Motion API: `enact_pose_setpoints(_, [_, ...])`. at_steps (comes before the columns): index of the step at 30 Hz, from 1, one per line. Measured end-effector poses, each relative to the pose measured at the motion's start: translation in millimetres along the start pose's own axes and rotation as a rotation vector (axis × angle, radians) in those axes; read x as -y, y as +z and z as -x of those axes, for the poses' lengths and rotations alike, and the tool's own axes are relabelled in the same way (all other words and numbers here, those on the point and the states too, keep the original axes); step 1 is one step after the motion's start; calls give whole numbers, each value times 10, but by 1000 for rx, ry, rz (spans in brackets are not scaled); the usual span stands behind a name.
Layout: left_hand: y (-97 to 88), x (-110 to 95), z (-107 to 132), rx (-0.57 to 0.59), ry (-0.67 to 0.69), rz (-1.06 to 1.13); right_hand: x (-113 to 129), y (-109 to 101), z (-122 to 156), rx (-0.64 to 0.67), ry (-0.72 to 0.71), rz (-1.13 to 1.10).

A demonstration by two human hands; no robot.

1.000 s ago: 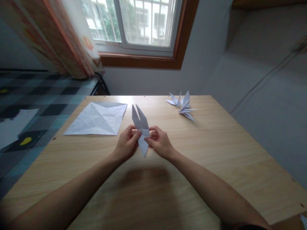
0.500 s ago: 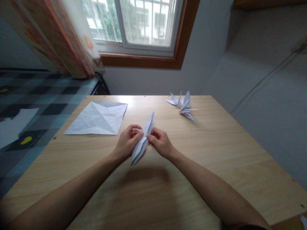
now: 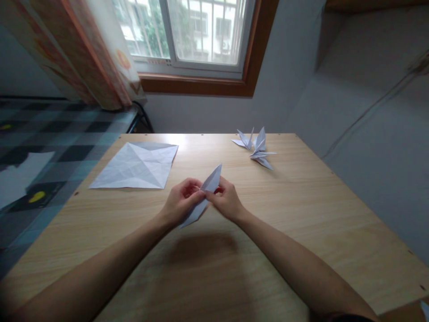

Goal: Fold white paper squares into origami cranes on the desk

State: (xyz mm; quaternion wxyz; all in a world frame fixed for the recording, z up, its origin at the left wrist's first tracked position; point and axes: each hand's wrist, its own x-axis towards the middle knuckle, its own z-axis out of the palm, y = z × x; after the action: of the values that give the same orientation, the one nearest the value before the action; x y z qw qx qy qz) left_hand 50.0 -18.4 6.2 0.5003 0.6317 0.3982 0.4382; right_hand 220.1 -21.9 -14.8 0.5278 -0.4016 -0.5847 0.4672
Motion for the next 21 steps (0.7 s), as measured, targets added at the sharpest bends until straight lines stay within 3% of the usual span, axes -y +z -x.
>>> enact_pose_setpoints(8, [21,11,-25,-165,47,43,48,-2,-38,0,37,-108])
enact_pose_setpoints(13, [32,13,-42,-244,32,104,39,22,-19,106,94,-245])
enact_pose_setpoints(16, [40,20,-41,-264,8,122,18,35,3,166,115,-263])
enact_pose_setpoints(21, [44,72,-33,-260,35,123,1,53,20,125,119,-281])
